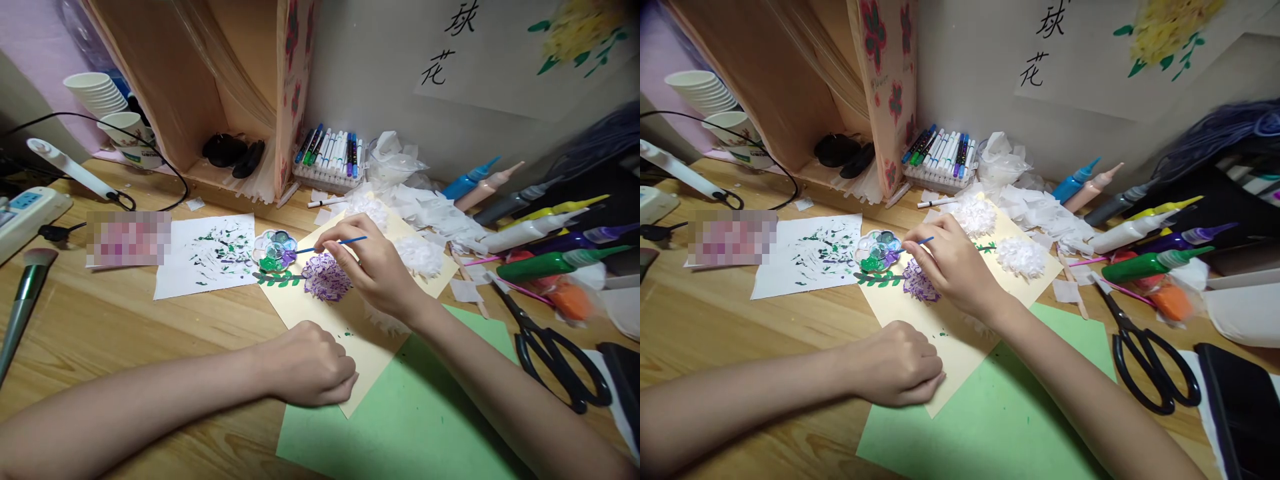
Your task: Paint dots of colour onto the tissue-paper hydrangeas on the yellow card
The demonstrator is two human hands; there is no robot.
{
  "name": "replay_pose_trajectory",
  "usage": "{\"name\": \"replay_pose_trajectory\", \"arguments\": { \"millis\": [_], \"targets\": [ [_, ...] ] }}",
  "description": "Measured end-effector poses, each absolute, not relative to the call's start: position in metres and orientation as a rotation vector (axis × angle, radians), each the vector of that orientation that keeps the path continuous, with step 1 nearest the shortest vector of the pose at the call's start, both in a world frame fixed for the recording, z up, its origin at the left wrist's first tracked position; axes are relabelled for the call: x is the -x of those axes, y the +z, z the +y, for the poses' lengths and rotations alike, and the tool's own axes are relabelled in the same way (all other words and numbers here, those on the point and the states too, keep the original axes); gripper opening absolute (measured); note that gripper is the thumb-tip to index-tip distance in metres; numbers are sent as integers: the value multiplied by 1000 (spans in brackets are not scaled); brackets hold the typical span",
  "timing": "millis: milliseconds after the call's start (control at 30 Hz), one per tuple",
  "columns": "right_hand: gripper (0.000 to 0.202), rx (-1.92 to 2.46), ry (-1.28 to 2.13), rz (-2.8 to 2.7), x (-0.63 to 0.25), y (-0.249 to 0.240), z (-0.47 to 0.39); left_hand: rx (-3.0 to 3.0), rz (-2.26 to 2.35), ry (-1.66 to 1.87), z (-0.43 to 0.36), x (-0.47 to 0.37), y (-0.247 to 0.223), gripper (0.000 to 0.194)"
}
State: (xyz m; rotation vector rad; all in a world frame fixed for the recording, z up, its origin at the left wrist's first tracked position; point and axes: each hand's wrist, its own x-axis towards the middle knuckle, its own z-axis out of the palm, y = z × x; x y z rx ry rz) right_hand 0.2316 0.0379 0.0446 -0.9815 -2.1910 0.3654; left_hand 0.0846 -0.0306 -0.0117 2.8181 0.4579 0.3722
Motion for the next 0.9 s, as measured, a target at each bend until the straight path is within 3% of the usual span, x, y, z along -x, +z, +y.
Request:
{"name": "replay_pose_trajectory", "arguments": {
  "millis": [533,900],
  "targets": [
    [21,944,349,-2181,-232,48,37,-2824,469,378,-31,-85,-15,27],
    [25,1136,375,-1634,-269,65,41,-2799,454,375,-32,-83,-15,29]
  ]
}}
